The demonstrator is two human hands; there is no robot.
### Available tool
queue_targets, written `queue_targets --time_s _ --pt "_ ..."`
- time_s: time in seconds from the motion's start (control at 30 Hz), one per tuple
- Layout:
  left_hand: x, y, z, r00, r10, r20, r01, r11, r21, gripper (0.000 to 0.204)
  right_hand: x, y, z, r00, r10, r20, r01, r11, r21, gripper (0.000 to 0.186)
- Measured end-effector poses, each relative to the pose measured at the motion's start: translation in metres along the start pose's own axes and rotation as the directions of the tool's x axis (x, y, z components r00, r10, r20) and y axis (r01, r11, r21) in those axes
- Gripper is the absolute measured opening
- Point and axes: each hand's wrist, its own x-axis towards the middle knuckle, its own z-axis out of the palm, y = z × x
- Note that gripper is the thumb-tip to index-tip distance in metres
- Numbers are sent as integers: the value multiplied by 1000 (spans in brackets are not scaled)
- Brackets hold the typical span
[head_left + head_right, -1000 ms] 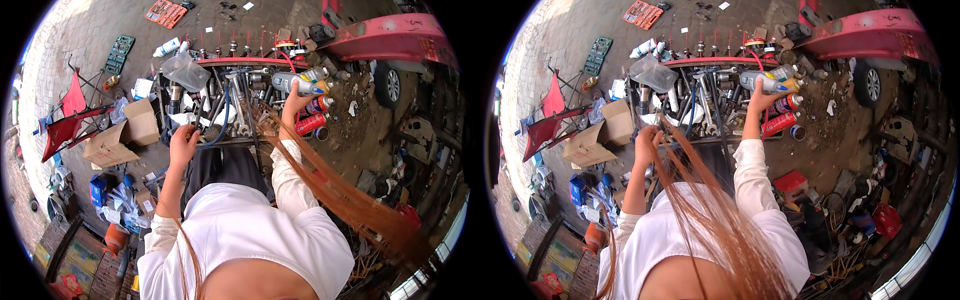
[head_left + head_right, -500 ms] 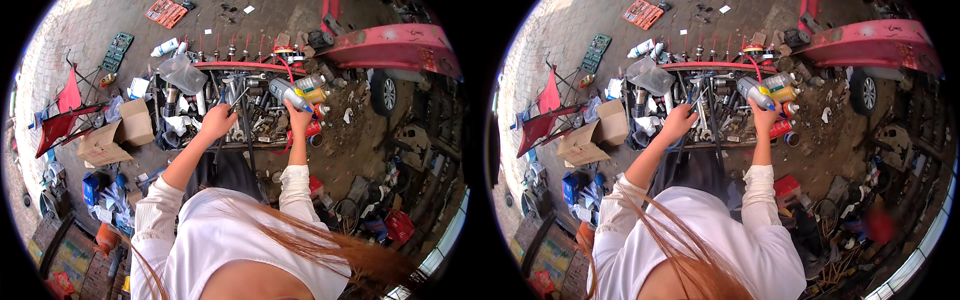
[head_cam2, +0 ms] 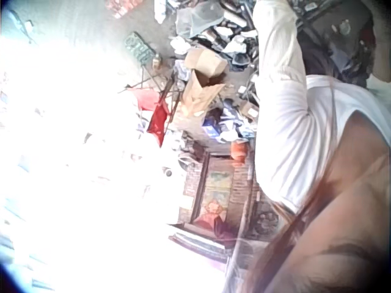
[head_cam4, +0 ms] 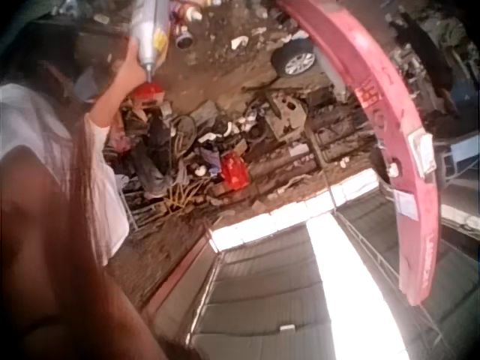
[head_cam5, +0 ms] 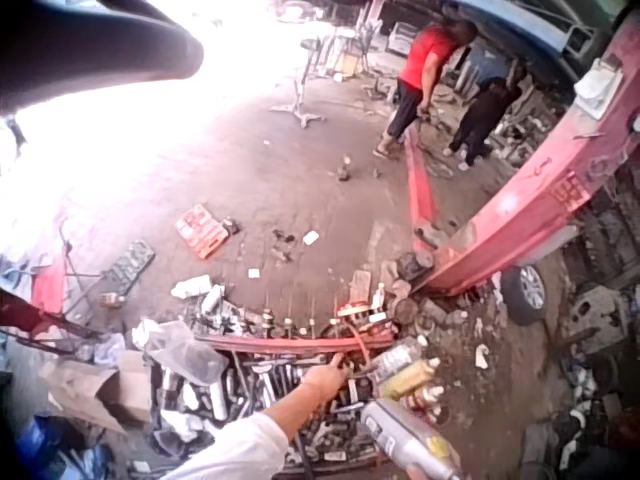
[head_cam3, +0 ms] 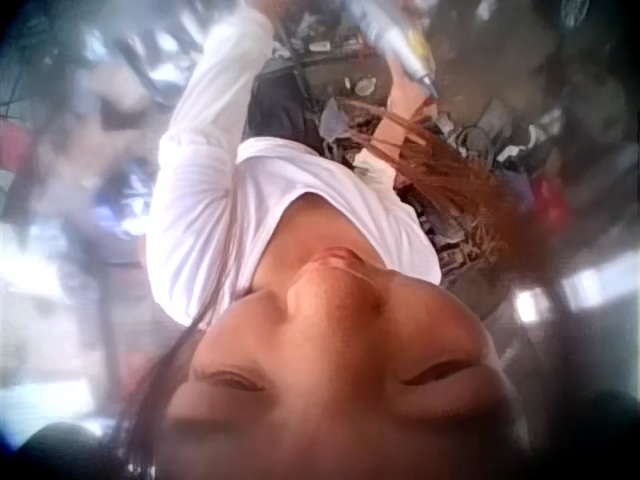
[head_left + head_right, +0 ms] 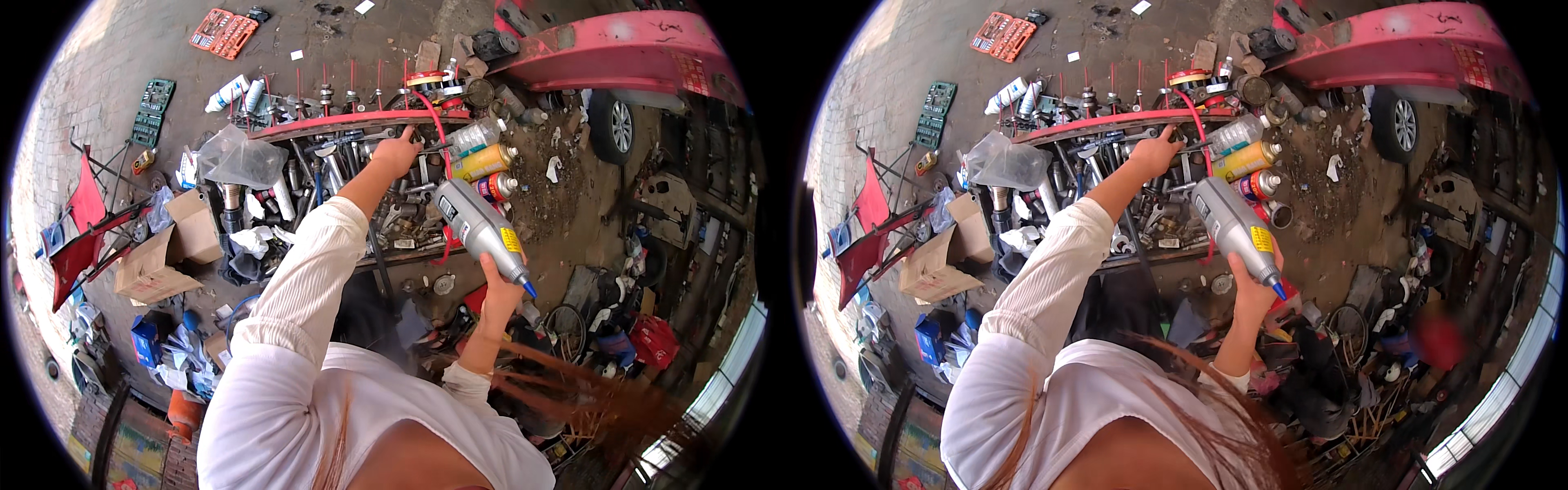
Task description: The person handles two spray cans, takes a small component out of a plastic bag, and uses a screwdriver and black tape to wrap a section of a long black hose.
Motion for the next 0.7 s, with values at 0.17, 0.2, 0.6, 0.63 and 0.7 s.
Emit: queue_targets --time_s 0.17,0.2,0.6,0.63,0.7 --pt "5 -6 8 998 -59 29 58 997 43 47 2 -4 1 999 -1 45 0 1000 14 75" --pt "1 -8 9 998 -59 23 58 997 46 45 4 -3 2 999 -6 48 5 1000 26 75" --pt "-91 10 11 950 -309 30 308 925 -220 25 42 9 72 993 -90 75 85 995 60 73" --pt "-94 5 15 955 -295 38 296 930 -219 26 42 6 81 997 -17 79 8 994 111 72" --pt "-103 -9 25 961 -272 51 277 934 -227 27 55 23 94 996 -34 84 22 990 140 71"
